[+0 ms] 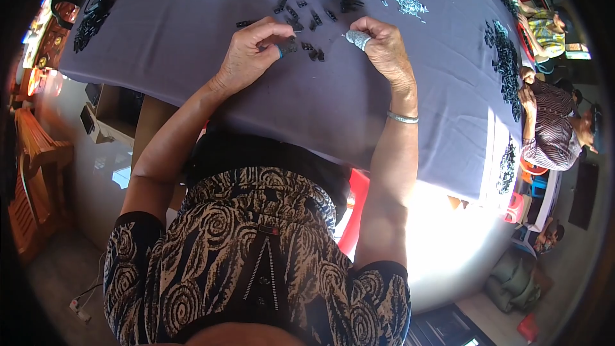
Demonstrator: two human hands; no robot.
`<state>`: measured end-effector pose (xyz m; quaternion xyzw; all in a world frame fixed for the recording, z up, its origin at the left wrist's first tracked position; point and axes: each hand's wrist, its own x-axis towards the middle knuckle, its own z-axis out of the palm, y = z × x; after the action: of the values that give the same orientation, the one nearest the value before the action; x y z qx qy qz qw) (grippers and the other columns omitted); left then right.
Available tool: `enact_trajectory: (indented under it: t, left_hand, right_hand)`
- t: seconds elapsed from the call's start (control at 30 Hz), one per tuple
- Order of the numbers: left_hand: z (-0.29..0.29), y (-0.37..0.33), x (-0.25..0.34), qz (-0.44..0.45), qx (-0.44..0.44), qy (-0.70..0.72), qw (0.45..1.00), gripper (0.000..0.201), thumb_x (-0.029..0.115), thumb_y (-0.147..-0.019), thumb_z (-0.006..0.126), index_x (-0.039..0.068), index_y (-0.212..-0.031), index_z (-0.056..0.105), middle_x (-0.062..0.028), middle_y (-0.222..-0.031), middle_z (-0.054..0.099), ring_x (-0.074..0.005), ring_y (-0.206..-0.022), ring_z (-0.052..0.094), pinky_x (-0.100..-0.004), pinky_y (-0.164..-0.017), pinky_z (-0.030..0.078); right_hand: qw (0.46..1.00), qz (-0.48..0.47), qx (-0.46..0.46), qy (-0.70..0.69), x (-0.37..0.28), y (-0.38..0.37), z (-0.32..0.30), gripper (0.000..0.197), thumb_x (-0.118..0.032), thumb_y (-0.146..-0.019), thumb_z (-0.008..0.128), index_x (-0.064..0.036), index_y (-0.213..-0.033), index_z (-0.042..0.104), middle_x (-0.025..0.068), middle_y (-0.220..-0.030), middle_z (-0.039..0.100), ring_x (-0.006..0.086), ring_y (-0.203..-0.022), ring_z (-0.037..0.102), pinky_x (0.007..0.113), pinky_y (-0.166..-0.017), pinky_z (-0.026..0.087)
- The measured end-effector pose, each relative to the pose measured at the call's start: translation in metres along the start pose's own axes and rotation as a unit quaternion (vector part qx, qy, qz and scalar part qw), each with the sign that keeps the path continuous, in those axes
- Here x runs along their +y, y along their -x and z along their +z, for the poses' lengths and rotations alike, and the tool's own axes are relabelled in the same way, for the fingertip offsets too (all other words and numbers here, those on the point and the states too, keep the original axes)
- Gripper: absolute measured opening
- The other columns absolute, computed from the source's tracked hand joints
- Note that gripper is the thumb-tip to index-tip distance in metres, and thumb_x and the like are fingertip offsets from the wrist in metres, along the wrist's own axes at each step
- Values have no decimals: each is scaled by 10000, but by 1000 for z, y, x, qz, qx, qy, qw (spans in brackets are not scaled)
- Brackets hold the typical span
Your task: Sorting small black plastic components on a table.
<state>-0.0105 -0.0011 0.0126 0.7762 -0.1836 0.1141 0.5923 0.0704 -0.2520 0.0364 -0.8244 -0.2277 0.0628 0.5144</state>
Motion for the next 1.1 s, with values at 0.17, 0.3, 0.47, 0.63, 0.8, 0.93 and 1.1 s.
enact_trajectory:
  t: [0.17, 0.3, 0.47, 0.63, 0.8, 0.93, 1.1]
  left_hand:
    - [3, 0, -2, -5, -11, -13, 1000, 350, -122, -757, 514, 30, -1048, 637, -39, -958, 613, -136, -946, 625, -224, -768, 487]
    - [4, 0, -2, 2, -6, -28, 1000, 354, -121, -752, 522, 31, -1051, 635, -39, -919, 608, -124, -892, 627, -220, -738, 484]
    - [6, -1, -5, 14, 7, -36, 999, 326, -104, -734, 554, 29, -1021, 637, -41, -860, 592, -114, -753, 578, -233, -676, 470]
    - [6, 0, -6, 18, -4, -38, 999, 355, -116, -747, 533, 38, -1049, 638, -25, -891, 595, -94, -794, 589, -218, -690, 467]
    - [6, 0, -5, 24, -7, -30, 999, 355, -112, -744, 540, 42, -1048, 639, -26, -876, 589, -81, -754, 562, -211, -662, 454]
    - [5, 0, -4, 16, -14, -39, 999, 355, -111, -740, 542, 42, -1046, 639, -28, -873, 588, -88, -757, 565, -212, -668, 455]
    - [6, 1, -3, 18, -12, -52, 998, 366, -118, -731, 528, 34, -1046, 636, -34, -872, 585, -113, -792, 585, -222, -692, 466]
  right_hand:
    - [998, -11, -32, -46, -11, 0, 21, 98, -77, -808, 711, -18, -865, 657, -64, -740, 584, 35, -697, 487, 198, -640, 412]
    - [997, -23, -44, -56, -17, 0, 34, 82, -75, -815, 700, -22, -863, 659, -53, -738, 592, 26, -687, 482, 194, -614, 405]
    - [984, -30, -55, -166, -22, 2, 51, 48, -61, -833, 666, -32, -870, 661, -51, -723, 589, 20, -641, 480, 187, -549, 385]
    - [980, -17, -41, -194, -21, 0, 59, 39, -33, -838, 639, -29, -870, 661, -46, -714, 583, 24, -611, 472, 190, -535, 383]
    - [978, -2, -59, -201, -20, 0, 55, 42, -31, -836, 637, -26, -871, 660, -44, -704, 577, 25, -596, 472, 191, -508, 381]
    - [984, 2, -68, -162, -18, -2, 56, 41, -33, -828, 647, -27, -867, 660, -44, -705, 580, 26, -592, 478, 191, -503, 385]
    - [993, -28, -58, -102, -21, 0, 61, 35, -59, -832, 664, -31, -851, 658, -54, -702, 563, 19, -599, 450, 190, -513, 371]
